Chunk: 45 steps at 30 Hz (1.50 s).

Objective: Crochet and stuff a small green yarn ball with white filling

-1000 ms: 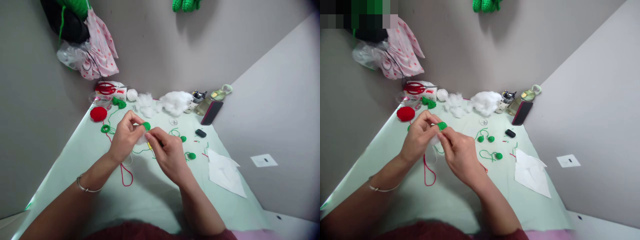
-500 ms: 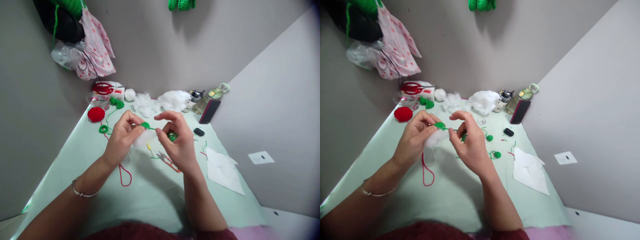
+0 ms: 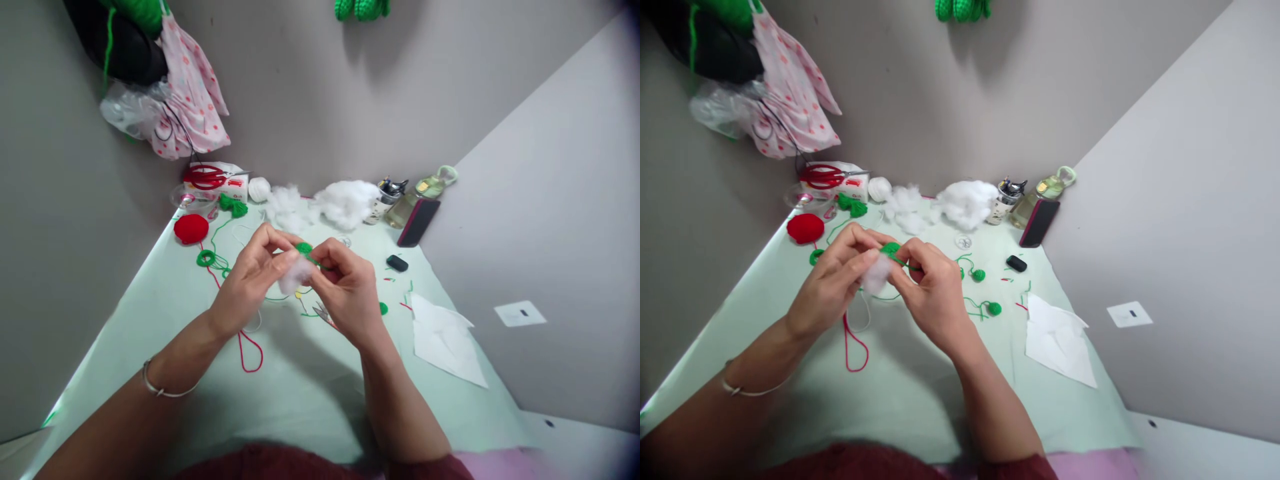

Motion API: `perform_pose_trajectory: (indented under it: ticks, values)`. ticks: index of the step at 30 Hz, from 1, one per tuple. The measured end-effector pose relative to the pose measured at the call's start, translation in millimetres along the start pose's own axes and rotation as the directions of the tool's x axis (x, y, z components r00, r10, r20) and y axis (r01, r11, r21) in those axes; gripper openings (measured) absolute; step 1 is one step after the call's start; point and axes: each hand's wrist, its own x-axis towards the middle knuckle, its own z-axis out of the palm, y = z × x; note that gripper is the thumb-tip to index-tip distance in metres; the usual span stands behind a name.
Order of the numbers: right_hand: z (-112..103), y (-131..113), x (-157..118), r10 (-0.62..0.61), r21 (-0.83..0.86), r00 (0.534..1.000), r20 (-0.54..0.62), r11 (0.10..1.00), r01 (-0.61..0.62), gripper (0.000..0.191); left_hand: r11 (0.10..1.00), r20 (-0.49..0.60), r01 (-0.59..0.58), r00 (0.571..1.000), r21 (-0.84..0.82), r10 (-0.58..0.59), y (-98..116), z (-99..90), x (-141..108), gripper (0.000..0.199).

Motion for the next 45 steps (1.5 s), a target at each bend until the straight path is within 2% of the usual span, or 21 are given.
perform_pose_trajectory:
  ticks: [3, 8, 10, 12, 14, 16, 18, 20, 22, 24, 27, 31, 36, 41, 43, 45]
  values:
    - [-4, -3, -1, 0.026, 0.012, 1.000, 0.001, 1.000, -0.026, 0.025, 1.000, 0.073, 0.008, 0.997, -0.011, -0.007, 3, -4.2, 2, 0.021]
    - [-14, -10, -2, 0.027, 0.093, 0.986, 0.164, 0.995, -0.043, 0.022, 0.998, 0.127, 0.056, 0.991, -0.038, -0.050, 4, -6.7, 4, 0.019]
    - [-14, -14, -3, 0.004, 0.079, 0.976, 0.216, 0.997, -0.022, 0.023, 1.000, 0.071, 0.027, 0.997, 0.007, -0.028, 0, -4.0, 3, 0.021]
    - [-11, -19, -6, -0.024, 0.039, 0.972, 0.233, 0.999, 0.015, 0.023, 0.992, -0.041, -0.054, 0.997, 0.111, 0.059, -5, -0.6, 3, 0.022]
    - [-7, -22, -8, -0.052, 0.011, 0.974, 0.222, 0.999, 0.051, 0.022, 0.963, -0.142, -0.161, 0.971, 0.217, 0.194, -11, 2.0, 2, 0.025]
    - [-3, -23, -9, -0.071, 0.015, 0.975, 0.212, 0.997, 0.070, 0.022, 0.936, -0.188, -0.223, 0.942, 0.273, 0.280, -12, 3.0, 2, 0.026]
    - [-2, -21, -8, -0.070, 0.010, 0.975, 0.213, 0.998, 0.069, 0.019, 0.946, -0.202, -0.196, 0.947, 0.257, 0.251, -10, 3.0, 2, 0.025]
    - [-4, -18, -6, -0.059, -0.045, 0.977, 0.204, 0.997, 0.070, 0.012, 0.978, -0.187, -0.108, 0.972, 0.180, 0.142, -5, 3.0, 1, 0.021]
    - [-6, -14, -5, -0.055, -0.108, 0.983, 0.174, 0.991, 0.075, 0.010, 0.997, -0.137, -0.031, 0.990, 0.077, 0.041, 0, 3.5, 0, 0.019]
    - [-8, -12, -4, -0.060, -0.124, 0.988, 0.140, 0.989, 0.077, 0.015, 1.000, -0.070, 0.008, 0.997, -0.006, -0.009, 3, 4.0, -2, 0.019]
    - [-9, -13, -4, -0.049, -0.090, 0.995, 0.081, 0.994, 0.057, 0.020, 0.997, -0.004, 0.044, 0.999, -0.068, -0.044, 6, 2.2, -2, 0.014]
    - [-9, -14, -4, -0.033, -0.096, 0.999, 0.006, 0.995, 0.033, 0.019, 0.996, 0.021, 0.050, 0.999, -0.074, -0.048, 7, -5.3, 1, 0.012]
    - [-14, -13, -3, -0.041, -0.092, 0.999, 0.032, 0.995, 0.044, 0.017, 0.999, 0.070, -0.020, 0.997, -0.034, 0.023, 7, -8.0, 3, 0.019]
    - [-14, -17, -8, -0.022, -0.073, 0.986, 0.168, 0.997, 0.035, 0.021, 0.993, -0.050, -0.060, 0.997, 0.103, 0.066, 4, 1.5, 1, 0.018]
    - [-10, -19, -10, -0.054, -0.078, 0.980, 0.191, 0.994, 0.070, 0.021, 0.978, -0.107, -0.114, 0.985, 0.173, 0.134, -1, 3.9, 2, 0.018]
    - [-4, -19, -12, -0.080, -0.070, 0.976, 0.203, 0.993, 0.096, 0.019, 0.948, -0.170, -0.196, 0.955, 0.250, 0.242, -8, 4.6, 3, 0.020]
